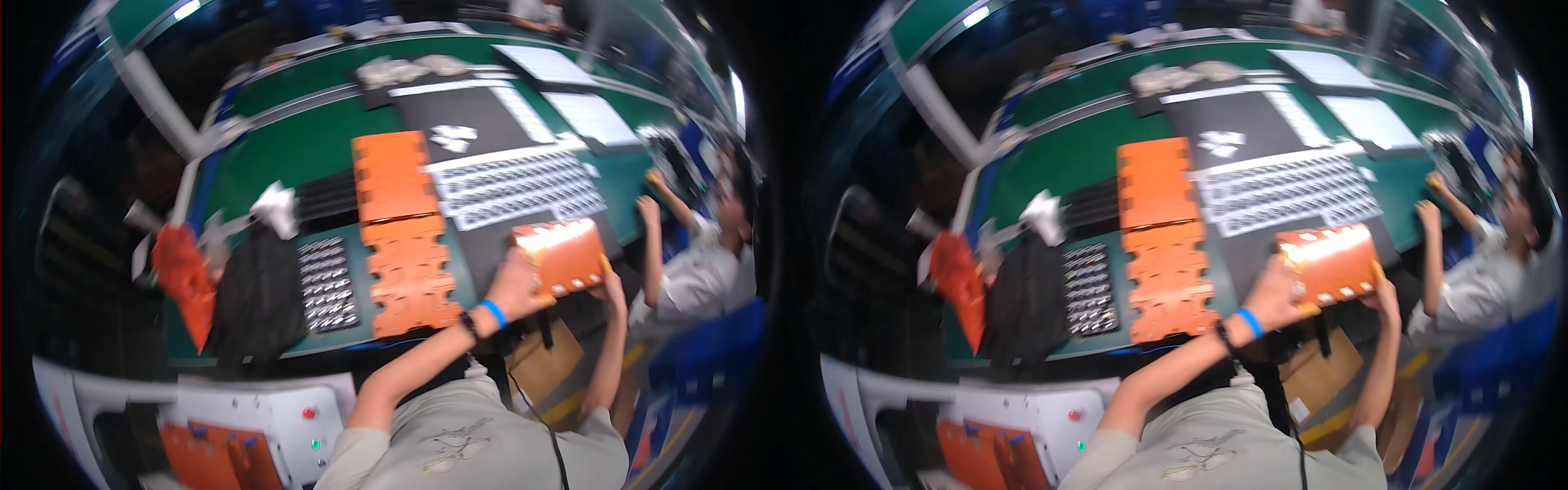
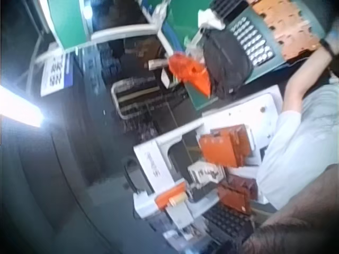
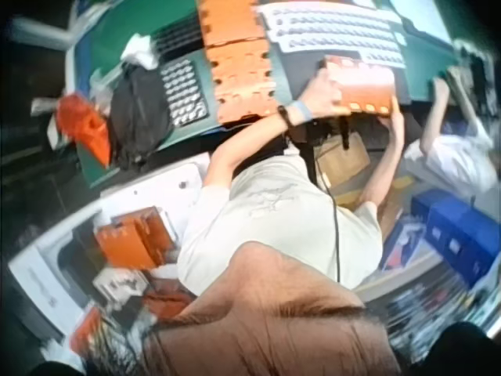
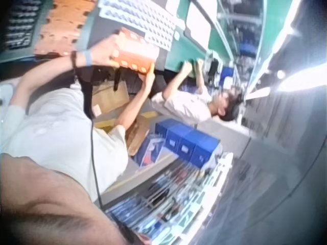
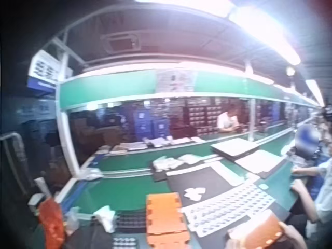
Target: The person places small white square components onto orange trays and moves the trays to a machine. They also wipe a black mat with a yellow cloth and interact with the machine's touchscreen interface.
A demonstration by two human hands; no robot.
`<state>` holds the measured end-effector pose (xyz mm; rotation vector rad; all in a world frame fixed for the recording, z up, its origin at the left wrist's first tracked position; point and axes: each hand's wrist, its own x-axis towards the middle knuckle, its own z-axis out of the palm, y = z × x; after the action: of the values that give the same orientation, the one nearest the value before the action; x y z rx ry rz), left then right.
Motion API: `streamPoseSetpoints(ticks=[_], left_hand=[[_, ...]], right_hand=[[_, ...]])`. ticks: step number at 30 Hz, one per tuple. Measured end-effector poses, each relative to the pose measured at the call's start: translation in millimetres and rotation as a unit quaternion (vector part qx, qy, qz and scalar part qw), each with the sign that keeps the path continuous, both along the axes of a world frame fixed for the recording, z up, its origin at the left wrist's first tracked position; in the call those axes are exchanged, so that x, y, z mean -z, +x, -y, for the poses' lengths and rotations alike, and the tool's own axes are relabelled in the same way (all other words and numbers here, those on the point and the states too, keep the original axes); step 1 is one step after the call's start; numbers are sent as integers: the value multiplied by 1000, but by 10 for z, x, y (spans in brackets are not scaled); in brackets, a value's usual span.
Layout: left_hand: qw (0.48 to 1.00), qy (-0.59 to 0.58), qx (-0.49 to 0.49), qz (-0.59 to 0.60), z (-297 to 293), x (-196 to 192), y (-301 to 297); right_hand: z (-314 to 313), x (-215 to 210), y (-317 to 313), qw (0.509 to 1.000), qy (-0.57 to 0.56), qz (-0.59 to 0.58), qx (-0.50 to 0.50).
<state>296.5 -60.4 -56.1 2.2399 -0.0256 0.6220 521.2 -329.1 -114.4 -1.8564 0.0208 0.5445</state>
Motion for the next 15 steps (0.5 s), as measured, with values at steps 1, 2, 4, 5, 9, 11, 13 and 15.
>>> streamPoseSetpoints(ticks=[1, 2, 4, 5, 9, 11, 13, 15], left_hand=[[998, -3, 11, 62, 104, -68, 2], [998, 42, -14, 49, 165, 140, 4], [991, 101, -17, -85, 329, 217, -35], [984, 145, -67, -82, 459, 461, 75], [970, 192, -148, 5, 530, 708, 93], [975, 183, -123, 7, 422, 577, 20], [983, 161, -86, 15, 291, 481, -22], [987, 138, -83, 14, 165, 517, 115]], right_hand=[[291, 428, 246, 977, 208, -37, -19], [58, 353, 225, 951, 298, -67, -47], [319, 408, 321, 951, 288, -71, -90], [411, 335, 340, 944, 294, -78, -130], [872, -219, 323, 929, 132, -197, -285], [672, -545, -32, 946, 94, -162, -266], [363, -910, -485, 959, 99, -136, -230], [51, -1114, -759, 969, 124, -147, -156]])
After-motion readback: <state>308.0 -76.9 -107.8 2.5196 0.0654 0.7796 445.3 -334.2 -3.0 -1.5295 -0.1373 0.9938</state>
